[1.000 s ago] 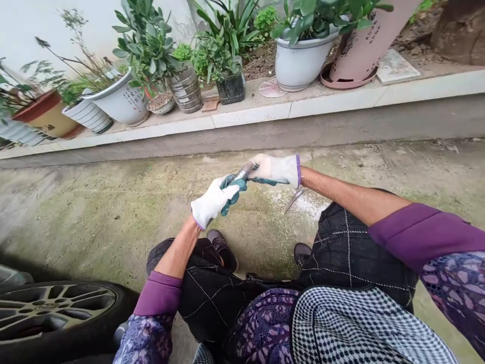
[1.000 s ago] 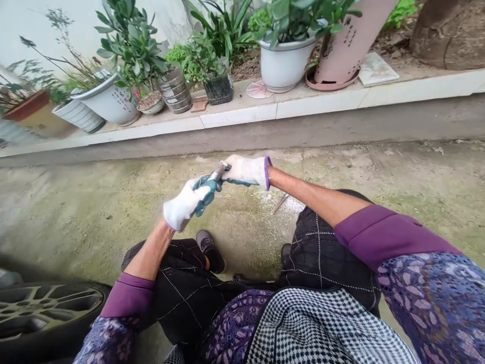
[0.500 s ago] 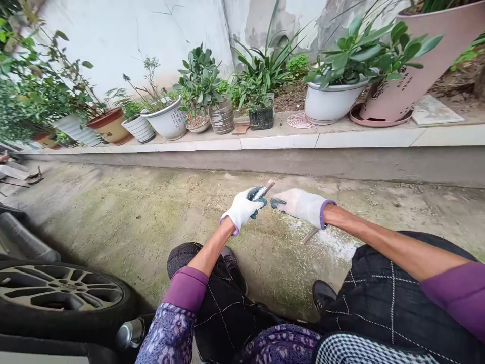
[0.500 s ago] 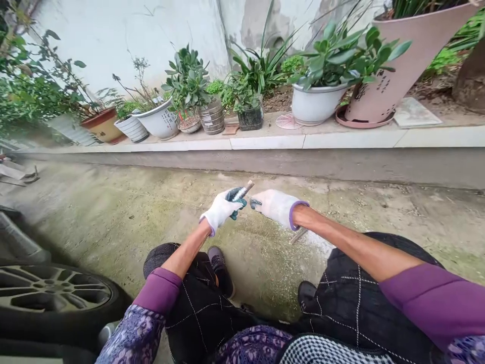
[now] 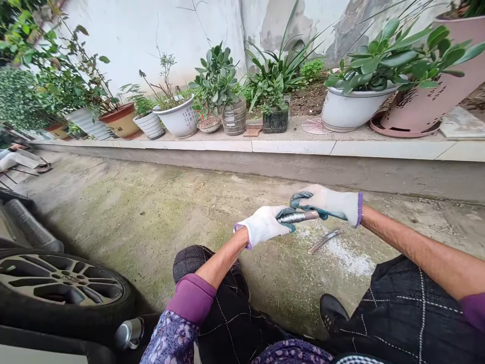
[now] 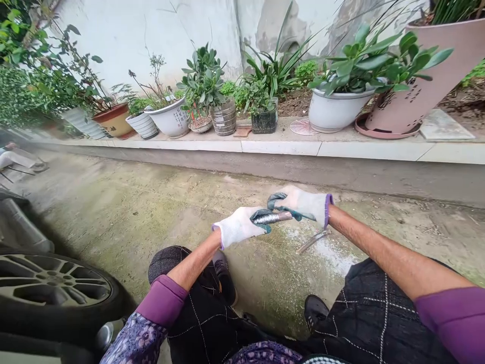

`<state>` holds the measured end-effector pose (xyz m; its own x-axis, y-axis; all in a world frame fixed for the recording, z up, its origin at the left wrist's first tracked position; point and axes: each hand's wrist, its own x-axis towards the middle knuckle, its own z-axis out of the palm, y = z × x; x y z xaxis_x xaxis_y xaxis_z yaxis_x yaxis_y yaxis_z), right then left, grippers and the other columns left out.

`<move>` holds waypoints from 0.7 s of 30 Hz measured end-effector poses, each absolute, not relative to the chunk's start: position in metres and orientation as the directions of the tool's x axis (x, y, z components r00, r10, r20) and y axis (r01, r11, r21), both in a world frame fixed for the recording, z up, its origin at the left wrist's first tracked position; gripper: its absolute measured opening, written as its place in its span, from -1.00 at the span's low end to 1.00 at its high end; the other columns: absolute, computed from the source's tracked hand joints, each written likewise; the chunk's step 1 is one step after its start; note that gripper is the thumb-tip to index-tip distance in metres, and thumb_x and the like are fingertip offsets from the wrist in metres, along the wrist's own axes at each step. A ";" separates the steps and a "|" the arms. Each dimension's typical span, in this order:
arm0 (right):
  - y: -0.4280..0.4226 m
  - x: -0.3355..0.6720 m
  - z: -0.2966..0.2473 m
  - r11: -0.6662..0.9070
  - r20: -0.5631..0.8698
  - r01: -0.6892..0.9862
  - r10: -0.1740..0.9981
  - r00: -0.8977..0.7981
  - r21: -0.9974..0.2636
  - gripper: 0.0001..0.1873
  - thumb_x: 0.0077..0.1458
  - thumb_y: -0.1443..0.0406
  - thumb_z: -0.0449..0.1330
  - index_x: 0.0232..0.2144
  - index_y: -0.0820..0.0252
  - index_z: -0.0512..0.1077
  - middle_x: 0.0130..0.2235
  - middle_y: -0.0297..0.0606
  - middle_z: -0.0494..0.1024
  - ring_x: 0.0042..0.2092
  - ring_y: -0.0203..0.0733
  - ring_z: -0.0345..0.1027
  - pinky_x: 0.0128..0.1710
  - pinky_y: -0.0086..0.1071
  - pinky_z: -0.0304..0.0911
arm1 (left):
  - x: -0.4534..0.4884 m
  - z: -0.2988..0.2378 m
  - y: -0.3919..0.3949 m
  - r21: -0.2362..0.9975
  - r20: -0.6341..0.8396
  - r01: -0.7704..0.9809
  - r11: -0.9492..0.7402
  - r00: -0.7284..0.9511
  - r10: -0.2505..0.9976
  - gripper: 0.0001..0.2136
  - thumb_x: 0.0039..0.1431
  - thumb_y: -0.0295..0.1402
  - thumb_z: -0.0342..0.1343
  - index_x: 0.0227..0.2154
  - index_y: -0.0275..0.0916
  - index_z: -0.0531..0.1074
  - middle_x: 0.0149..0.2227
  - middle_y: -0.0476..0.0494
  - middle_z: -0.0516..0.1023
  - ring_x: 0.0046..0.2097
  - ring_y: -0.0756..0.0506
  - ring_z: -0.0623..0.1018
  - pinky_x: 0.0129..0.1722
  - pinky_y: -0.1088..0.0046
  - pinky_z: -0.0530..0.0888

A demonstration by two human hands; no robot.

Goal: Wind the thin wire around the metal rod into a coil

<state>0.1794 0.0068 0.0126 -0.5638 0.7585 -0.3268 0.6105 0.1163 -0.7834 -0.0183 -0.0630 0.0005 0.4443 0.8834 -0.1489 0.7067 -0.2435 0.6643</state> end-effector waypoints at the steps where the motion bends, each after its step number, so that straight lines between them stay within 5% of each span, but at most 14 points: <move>1: 0.007 0.180 0.013 0.063 -0.329 0.572 0.764 -0.555 -0.818 -0.67 -0.03 0.07 0.16 -0.35 0.20 0.50 -0.58 -0.38 0.35 -0.61 -0.35 0.12 -0.70 -0.46 0.07 | -0.019 0.002 -0.064 0.680 -0.150 0.699 -0.220 0.427 0.892 -0.63 0.03 -0.22 0.19 -0.09 -0.24 0.53 -0.29 -0.03 0.57 -0.31 -0.04 0.50 -0.31 0.51 0.41; 9: 0.004 0.181 0.017 -0.072 -0.274 0.344 0.764 -0.585 -0.936 -0.64 -0.11 0.04 0.26 -0.57 0.20 0.34 -0.65 -0.40 0.27 -0.64 -0.39 0.09 -0.70 -0.47 0.04 | -0.016 0.009 -0.068 0.911 -0.178 0.409 0.052 0.278 0.944 -0.42 0.04 -0.22 0.23 0.16 -0.16 0.32 -0.35 0.00 0.49 -0.55 0.10 0.34 -0.58 0.58 0.35; 14: -0.013 0.162 0.016 -0.083 -0.344 0.473 0.797 -0.496 -0.877 -0.79 -0.01 0.16 0.15 -0.43 0.20 0.40 -0.62 -0.42 0.28 -0.64 -0.37 0.11 -0.70 -0.47 0.06 | -0.029 0.007 -0.046 0.931 -0.124 0.363 0.036 0.223 0.967 -0.43 0.12 -0.31 0.14 0.23 -0.15 0.28 -0.33 -0.02 0.49 -0.56 0.11 0.33 -0.59 0.58 0.36; 17: -0.022 0.154 0.019 0.050 -0.315 0.579 0.799 -0.512 -0.814 -0.79 0.06 0.21 0.09 -0.33 0.18 0.46 -0.57 -0.39 0.33 -0.61 -0.34 0.14 -0.66 -0.47 0.07 | -0.047 0.011 -0.027 0.756 -0.066 0.651 -0.067 0.178 0.982 -0.52 0.12 -0.34 0.15 0.15 -0.18 0.37 -0.30 -0.07 0.52 -0.48 0.04 0.43 -0.48 0.52 0.42; 21: -0.016 0.159 0.019 0.434 -0.095 0.644 0.780 -0.618 -0.630 -0.80 0.09 0.24 0.08 -0.39 0.16 0.49 -0.40 -0.21 0.56 -0.39 -0.20 0.36 -0.38 -0.40 0.24 | -0.054 0.015 -0.023 0.255 -0.115 0.932 -0.258 0.294 0.949 -0.63 0.11 -0.34 0.18 0.01 -0.13 0.48 -0.30 -0.16 0.57 -0.30 -0.15 0.56 -0.27 0.38 0.46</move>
